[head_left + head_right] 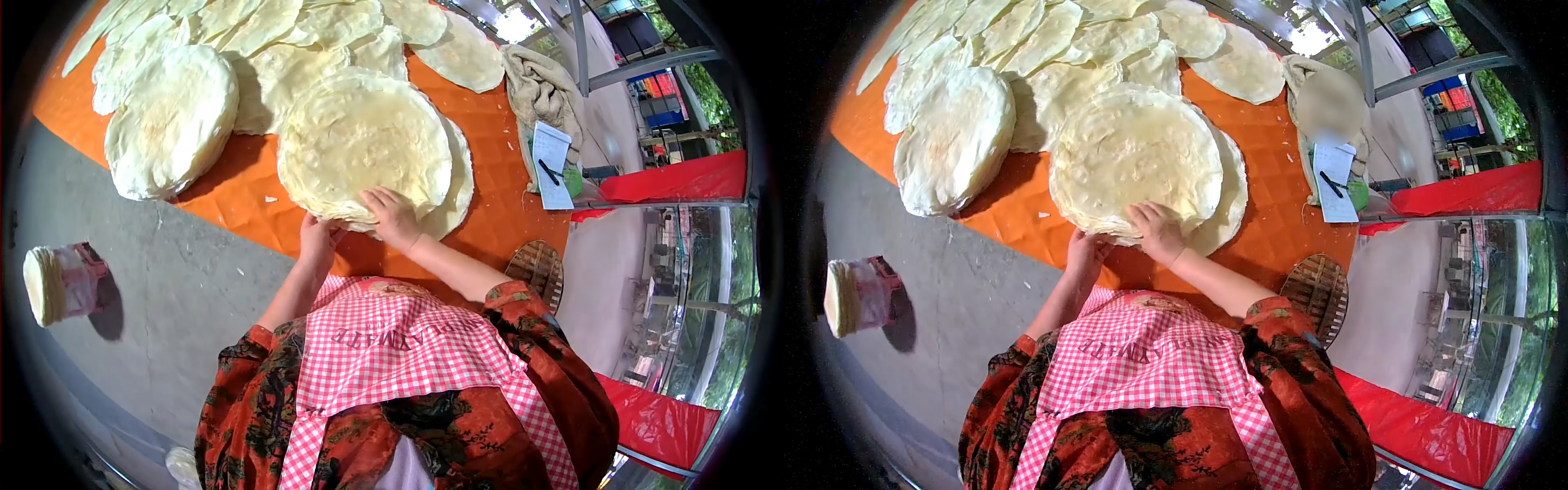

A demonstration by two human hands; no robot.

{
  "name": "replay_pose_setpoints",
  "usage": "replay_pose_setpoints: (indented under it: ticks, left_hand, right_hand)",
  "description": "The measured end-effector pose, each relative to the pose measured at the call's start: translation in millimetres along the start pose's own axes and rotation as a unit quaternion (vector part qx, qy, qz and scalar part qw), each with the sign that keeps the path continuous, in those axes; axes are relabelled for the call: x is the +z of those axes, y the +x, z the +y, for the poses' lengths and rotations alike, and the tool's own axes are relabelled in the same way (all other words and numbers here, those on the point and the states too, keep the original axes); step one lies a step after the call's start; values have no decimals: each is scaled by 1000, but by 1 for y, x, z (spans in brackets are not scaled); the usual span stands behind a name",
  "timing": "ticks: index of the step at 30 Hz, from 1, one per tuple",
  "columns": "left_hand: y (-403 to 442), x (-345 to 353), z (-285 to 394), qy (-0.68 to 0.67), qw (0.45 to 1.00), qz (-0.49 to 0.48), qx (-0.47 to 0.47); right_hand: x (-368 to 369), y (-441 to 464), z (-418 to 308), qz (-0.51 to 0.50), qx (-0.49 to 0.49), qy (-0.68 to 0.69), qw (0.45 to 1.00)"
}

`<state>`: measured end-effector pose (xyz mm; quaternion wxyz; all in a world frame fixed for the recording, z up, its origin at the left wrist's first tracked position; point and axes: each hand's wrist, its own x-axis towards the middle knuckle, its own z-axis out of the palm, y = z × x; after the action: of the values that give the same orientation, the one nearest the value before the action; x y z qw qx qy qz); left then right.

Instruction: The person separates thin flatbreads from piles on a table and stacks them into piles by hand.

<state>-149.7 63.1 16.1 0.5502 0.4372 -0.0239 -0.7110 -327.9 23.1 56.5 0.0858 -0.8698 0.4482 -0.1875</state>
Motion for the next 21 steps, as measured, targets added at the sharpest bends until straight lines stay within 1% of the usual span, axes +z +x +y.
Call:
replay_pose_setpoints:
  ticks: [2,3,4,5,6,7,8,9,10,11,14,15,16,17,18,19,20,21]
  left_hand:
    - [6,1,-1,18,1000,17,-8]
    - [6,1,-1,46,998,28,-14]
    - [7,2,0,74,996,39,-19]
    - [9,2,1,102,993,51,-24]
    - [12,-2,-2,88,995,50,-20]
    - [15,-7,-8,76,996,48,-19]
    - [19,-8,-9,63,997,43,-15]
    - [21,-5,-7,66,997,48,-13]
    - [19,-3,-6,69,996,54,-12]
    - [15,-1,-6,71,995,61,-12]
    - [5,8,4,102,992,67,-29]
    - [5,8,3,101,993,62,-25]
    - [2,6,4,104,993,57,-23]
    - [2,5,7,107,993,49,-17]
    - [6,3,7,96,994,46,-17]
    - [11,-2,1,83,996,42,-17]
    - [17,-7,-7,68,997,40,-17]
    - [24,-13,-14,41,999,28,-12]
  right_hand:
    - [4,-2,2,9,-11,-9,1000]
    - [1,2,8,8,-15,41,999]
    - [-12,21,21,-168,143,74,973]
    - [-27,48,43,-209,246,182,929]
    - [-75,95,40,-259,221,15,940]
    - [-98,110,60,-122,287,276,909]
    - [-126,138,85,-106,237,203,944]
    - [-166,157,65,-32,164,127,978]
    - [-192,168,71,-21,124,88,988]
    - [-215,171,50,15,119,43,992]
    - [-230,169,20,102,30,-39,994]
    - [-219,167,25,96,18,-24,995]
    - [-206,161,25,93,-4,-66,993]
    - [-185,149,25,68,1,-52,996]
    - [-166,140,28,41,-41,-65,996]
    - [-149,133,19,62,-19,-6,998]
    - [-140,136,16,24,15,37,999]
    - [-125,146,36,-31,63,26,997]
